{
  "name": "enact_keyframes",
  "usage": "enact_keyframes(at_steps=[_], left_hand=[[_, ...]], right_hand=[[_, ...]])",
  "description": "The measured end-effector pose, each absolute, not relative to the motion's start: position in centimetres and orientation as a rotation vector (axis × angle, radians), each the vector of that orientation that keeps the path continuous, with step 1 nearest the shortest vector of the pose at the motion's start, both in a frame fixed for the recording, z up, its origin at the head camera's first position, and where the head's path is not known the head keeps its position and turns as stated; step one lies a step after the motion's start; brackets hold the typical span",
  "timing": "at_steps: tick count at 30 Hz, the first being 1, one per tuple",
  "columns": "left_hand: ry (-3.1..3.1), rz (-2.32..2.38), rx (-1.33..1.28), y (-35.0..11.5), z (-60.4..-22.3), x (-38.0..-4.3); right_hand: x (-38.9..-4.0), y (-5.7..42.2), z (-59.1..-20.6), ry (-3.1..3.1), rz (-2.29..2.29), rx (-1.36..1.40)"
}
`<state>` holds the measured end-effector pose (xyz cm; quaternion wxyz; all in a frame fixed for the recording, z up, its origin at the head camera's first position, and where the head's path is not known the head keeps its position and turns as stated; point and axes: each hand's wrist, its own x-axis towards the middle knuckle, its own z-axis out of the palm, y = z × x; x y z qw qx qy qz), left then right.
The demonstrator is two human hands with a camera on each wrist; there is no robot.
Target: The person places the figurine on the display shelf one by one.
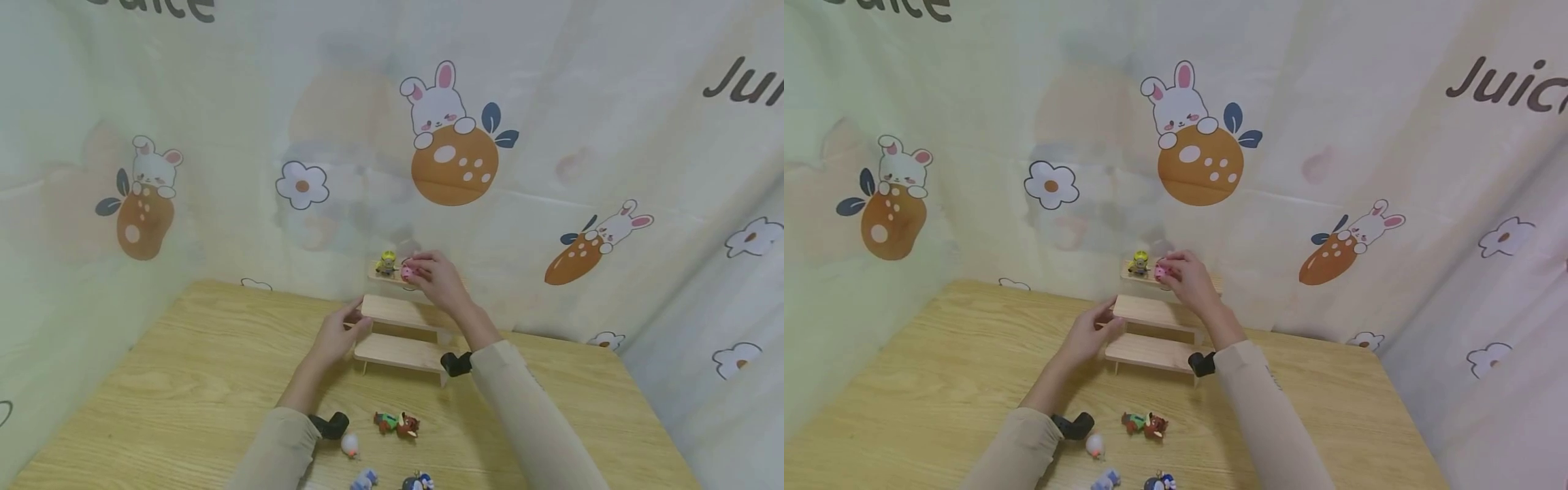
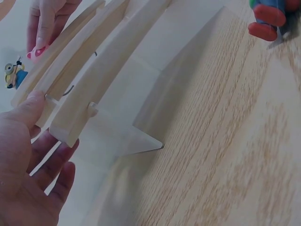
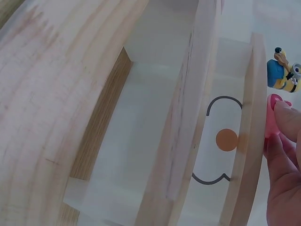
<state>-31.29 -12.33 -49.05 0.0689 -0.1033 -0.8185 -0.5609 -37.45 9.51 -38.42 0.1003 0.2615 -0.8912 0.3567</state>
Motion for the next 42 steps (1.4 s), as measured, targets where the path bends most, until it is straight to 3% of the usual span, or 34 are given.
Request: enact_keyframes(at_steps=[31, 42], left_hand=[[-2.457, -1.716, -0.335, -11.7, -49.0, -31.2], [-2.461, -1.721, -0.315, -12.2, -49.2, -31.2]], right_hand=[[-36.8, 10.7, -37.8, -2.653, 0.922, 0.715], [-34.5, 11.7, -38.1, -2.633, 0.940, 0.720]])
